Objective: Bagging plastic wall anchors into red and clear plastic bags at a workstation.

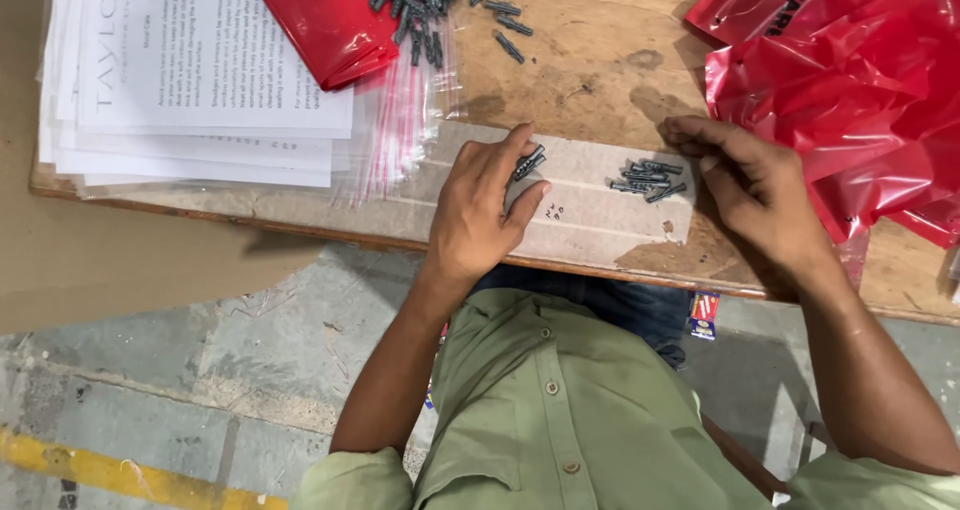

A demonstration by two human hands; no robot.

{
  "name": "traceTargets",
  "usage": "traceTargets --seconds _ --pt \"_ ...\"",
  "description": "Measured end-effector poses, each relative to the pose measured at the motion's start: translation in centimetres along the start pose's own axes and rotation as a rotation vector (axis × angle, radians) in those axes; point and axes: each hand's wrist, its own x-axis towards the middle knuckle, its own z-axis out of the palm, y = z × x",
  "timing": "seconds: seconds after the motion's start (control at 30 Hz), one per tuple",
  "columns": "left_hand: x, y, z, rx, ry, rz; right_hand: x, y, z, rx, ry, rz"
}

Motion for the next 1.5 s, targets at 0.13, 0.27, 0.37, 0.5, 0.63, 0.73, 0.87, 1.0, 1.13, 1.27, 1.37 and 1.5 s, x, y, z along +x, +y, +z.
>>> traceTargets --seconds 0.13,0.27,0.37,0.5,0.63,0.73,0.87,1.0,1.13,1.27,1.37,1.5 --pt "0.1 0.3 -0.3 -0.022 -0.037 0.016 -0.7 -0.3 0.1 -0.054 -0.054 0.016" --pt "0.0 0.0 0.7 -0.050 -0.078 0.025 -1.1 -0.5 0.5 -0.056 -0.142 -0.023" --pt "0.1 0.3 2.0 -0.058 -0.094 0.039 -1.2 -0.2 0.7 -0.207 -0.158 -0.105" --pt "0.6 2.1 3.3 -0.087 -0.123 0.048 -1.3 0.4 1.0 -0.194 -0.171 -0.102" --pt "0.6 3.1 4.0 -0.117 -0.142 0.026 -1.4 0.5 1.3 -0.217 -0.206 -0.187" --pt "0.5 3.1 3.8 -0.116 -0.150 0.025 -1.4 0.5 1.5 -0.249 -0.192 -0.157" --pt "0.6 3.1 3.3 -0.141 -0.145 0.057 -1.6 0.8 2.0 -0.206 -0.140 -0.149" --pt "0.5 2.8 3.4 -0.174 -0.157 0.062 -1.6 1.1 2.8 -0.245 -0.042 -0.223" --pt "0.3 2.5 3.8 -0.181 -0.147 0.035 -1.4 0.5 3.7 -0.174 -0.076 -0.205" --pt "0.2 2.8 3.7 -0.181 -0.131 0.019 -1.4 0.4 4.0 -0.132 -0.094 -0.131" --pt "0.2 3.0 3.7 -0.180 -0.128 0.009 -1.4 0.3 4.0 -0.176 -0.075 -0.138" --pt "0.1 2.7 3.9 -0.180 -0.123 0.018 -1.4 0.5 4.0 -0.201 -0.063 -0.165"
